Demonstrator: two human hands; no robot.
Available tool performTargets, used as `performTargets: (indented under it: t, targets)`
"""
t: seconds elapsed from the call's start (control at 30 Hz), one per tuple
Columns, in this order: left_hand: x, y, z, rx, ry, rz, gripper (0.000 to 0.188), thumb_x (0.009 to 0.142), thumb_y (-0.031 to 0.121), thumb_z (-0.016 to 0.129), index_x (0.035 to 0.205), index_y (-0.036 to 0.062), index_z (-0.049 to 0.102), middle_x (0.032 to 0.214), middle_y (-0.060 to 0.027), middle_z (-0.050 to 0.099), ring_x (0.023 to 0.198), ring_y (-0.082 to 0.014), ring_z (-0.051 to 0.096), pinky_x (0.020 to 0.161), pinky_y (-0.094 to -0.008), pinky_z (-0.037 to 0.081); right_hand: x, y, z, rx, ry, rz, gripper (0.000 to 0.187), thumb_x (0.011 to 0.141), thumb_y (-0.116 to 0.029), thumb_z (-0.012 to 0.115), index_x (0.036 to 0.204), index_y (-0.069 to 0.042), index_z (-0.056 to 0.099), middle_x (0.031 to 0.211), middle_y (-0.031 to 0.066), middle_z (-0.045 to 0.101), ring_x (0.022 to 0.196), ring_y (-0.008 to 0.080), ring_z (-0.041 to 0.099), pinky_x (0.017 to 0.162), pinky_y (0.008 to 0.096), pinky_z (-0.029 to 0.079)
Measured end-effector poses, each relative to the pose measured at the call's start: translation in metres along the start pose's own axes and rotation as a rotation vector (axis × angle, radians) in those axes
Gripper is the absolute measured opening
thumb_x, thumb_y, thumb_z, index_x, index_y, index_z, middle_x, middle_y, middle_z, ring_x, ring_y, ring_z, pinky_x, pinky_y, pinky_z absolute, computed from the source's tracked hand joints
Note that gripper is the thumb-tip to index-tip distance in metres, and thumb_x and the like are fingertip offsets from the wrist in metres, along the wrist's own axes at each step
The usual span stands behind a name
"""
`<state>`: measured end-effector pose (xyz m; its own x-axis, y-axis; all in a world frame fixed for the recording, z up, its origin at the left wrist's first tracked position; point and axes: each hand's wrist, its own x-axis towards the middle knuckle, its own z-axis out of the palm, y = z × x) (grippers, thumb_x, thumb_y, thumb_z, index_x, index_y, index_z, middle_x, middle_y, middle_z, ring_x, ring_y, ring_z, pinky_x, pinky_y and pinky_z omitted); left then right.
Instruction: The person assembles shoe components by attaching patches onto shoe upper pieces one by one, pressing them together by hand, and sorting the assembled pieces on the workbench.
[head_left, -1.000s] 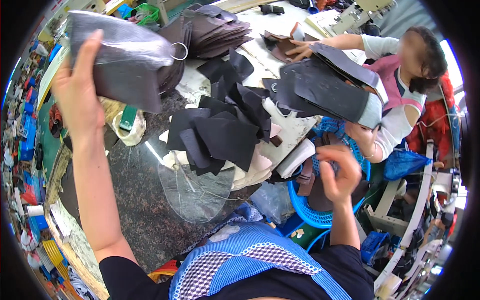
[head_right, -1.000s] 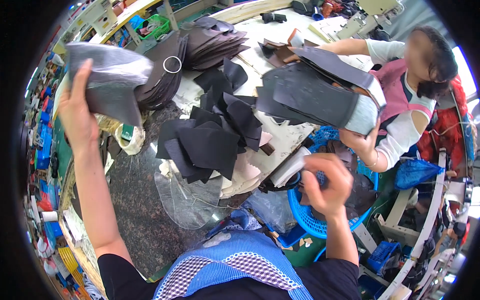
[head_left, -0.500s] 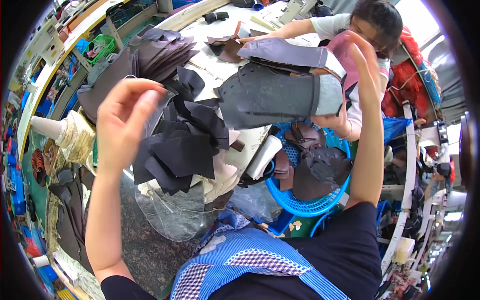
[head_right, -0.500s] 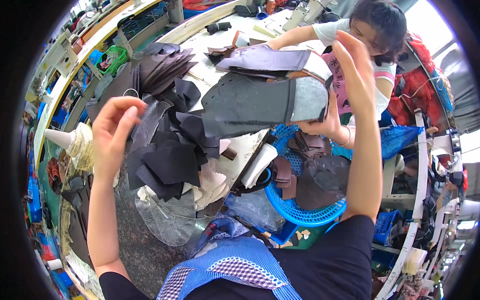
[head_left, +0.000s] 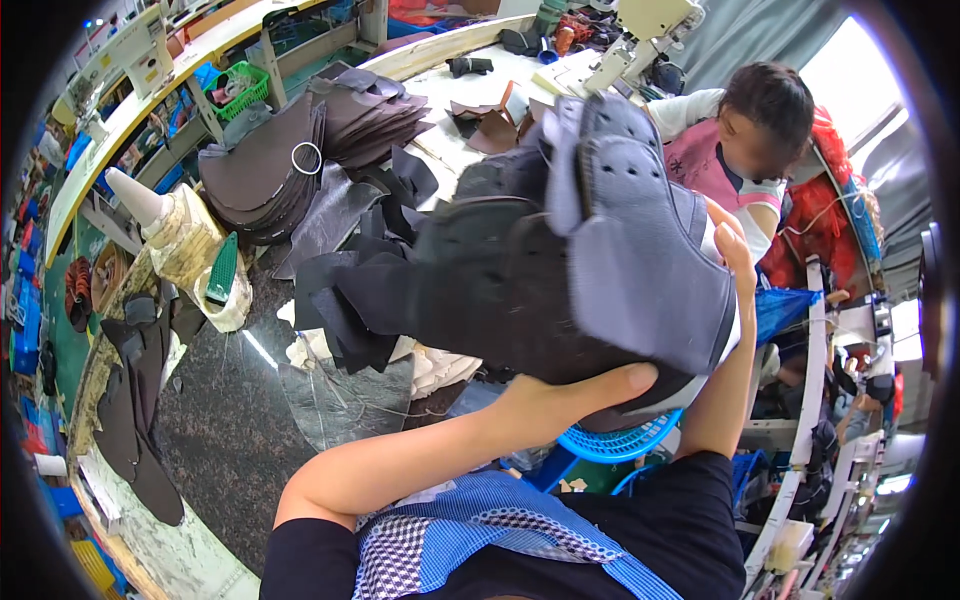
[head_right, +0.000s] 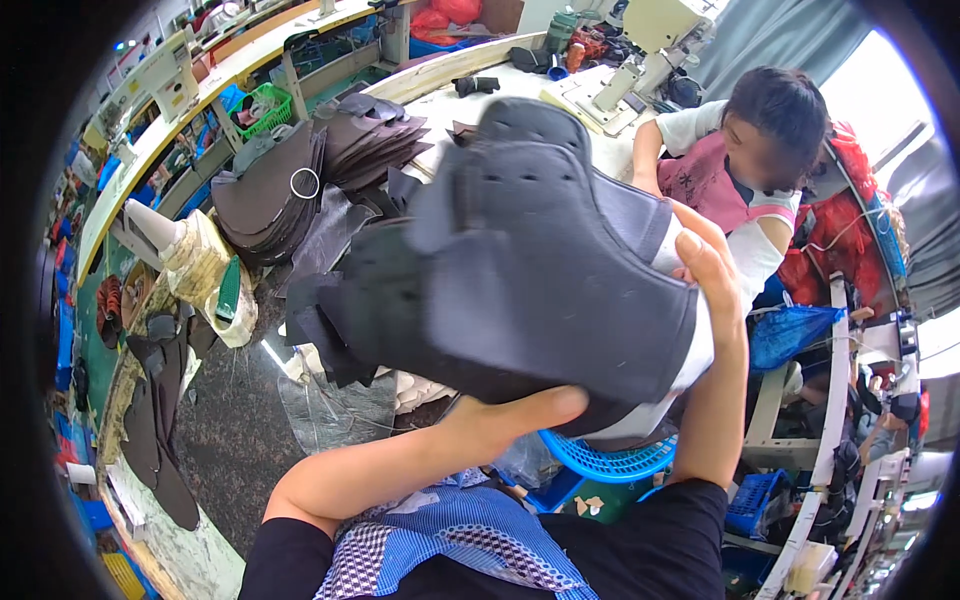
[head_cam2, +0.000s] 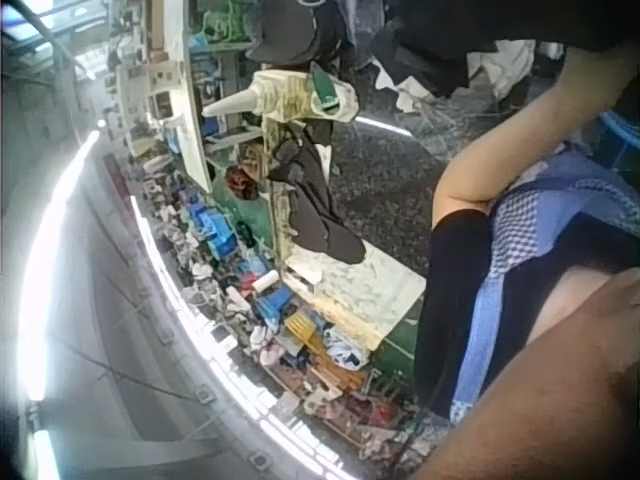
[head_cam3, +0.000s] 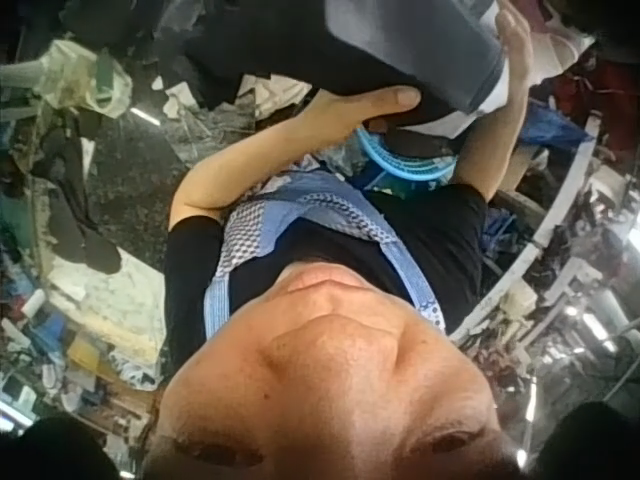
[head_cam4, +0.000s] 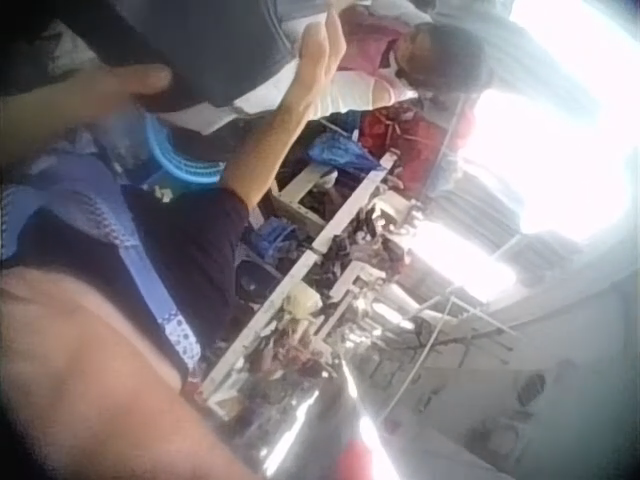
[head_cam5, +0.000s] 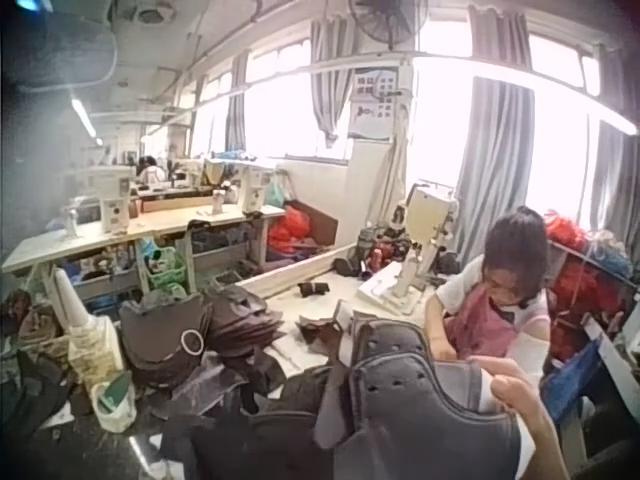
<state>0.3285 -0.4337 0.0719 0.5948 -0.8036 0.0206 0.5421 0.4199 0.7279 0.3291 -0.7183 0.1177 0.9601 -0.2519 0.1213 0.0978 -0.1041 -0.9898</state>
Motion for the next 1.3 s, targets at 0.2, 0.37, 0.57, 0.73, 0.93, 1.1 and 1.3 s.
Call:
performTargets:
  t: [0.2,0.37,0.57,0.73,0.93,1.1,1.3]
  targets:
    - [-0.076,0.029,-0.051,-0.125,0.132,0.268,0.044,0.1,0.02,0.069,0.138,-0.001,0.061,0.139,-0.0139,0.063,0.126,-0.0245,0.06,0.109,-0.0385,0.048,-0.039,-0.073,0.158,0.149,-0.404,-0.174,0.045,0.098,-0.038,0.065,0.107,0.006,0.066,0.094,0.0123,0.074,0.077,0.0213,0.075,0.077,0.0327,0.06]
    - [-0.319,0.045,-0.108,-0.277,0.662,0.944,0.057,0.095,0.022,0.07,0.144,-0.0035,0.054,0.151,-0.0173,0.053,0.134,-0.0305,0.056,0.114,-0.0428,0.044,-0.039,-0.144,0.273,-0.558,-0.823,-0.647,0.068,0.084,-0.06,0.057,0.101,0.003,0.076,0.093,0.0198,0.076,0.093,0.0378,0.074,0.088,0.0483,0.056]
    - [-0.396,0.013,-0.118,-0.124,0.556,1.133,0.063,0.098,0.025,0.067,0.15,-0.0035,0.047,0.164,-0.0174,0.04,0.144,-0.0315,0.048,0.119,-0.0444,0.043,-0.102,-0.124,0.48,-0.47,-1.05,-0.966,0.072,0.08,-0.07,0.058,0.108,-0.007,0.081,0.116,0.0161,0.074,0.118,0.0352,0.064,0.103,0.0557,0.038]
    - [-0.506,-0.087,-0.147,-0.333,1.296,0.686,0.042,0.109,0.027,0.057,0.141,0.0005,0.056,0.138,-0.0186,0.065,0.13,-0.0269,0.062,0.107,-0.0396,0.054,-0.146,0.083,0.637,-0.641,-1.018,-0.842,0.078,0.084,-0.068,0.061,0.125,-0.002,0.072,0.136,0.0191,0.062,0.137,0.0364,0.049,0.118,0.0573,0.025]
    - [-0.431,-0.018,-0.117,1.641,1.739,0.429,0.038,0.103,0.017,0.068,0.135,0.0013,0.059,0.137,-0.0157,0.065,0.127,-0.0295,0.062,0.106,-0.0391,0.049,-0.149,0.104,0.653,-0.359,-0.721,-0.893,0.081,0.091,-0.056,0.063,0.144,0.004,0.053,0.149,0.0265,0.048,0.147,0.0414,0.037,0.126,0.0587,0.017]
    - [-0.411,0.048,-0.156,2.097,1.448,0.219,0.05,0.091,0.012,0.078,0.136,0.0031,0.059,0.147,-0.0153,0.057,0.137,-0.0334,0.053,0.116,-0.045,0.04,-0.132,0.045,0.533,0.034,-0.88,-0.681,0.037,0.093,-0.03,0.071,0.115,-0.002,0.067,0.125,0.0198,0.062,0.118,0.0351,0.064,0.099,0.0466,0.052]
    - [-0.412,0.063,-0.171,1.964,1.292,0.182,0.059,0.08,0.012,0.083,0.135,0.0063,0.061,0.137,-0.0135,0.06,0.13,-0.0337,0.057,0.113,-0.0438,0.042,-0.1,0.038,0.307,-0.092,-1.089,-0.365,0.016,0.096,-0.016,0.072,0.105,-0.004,0.076,0.094,0.0087,0.075,0.087,0.0201,0.072,0.081,0.036,0.058]
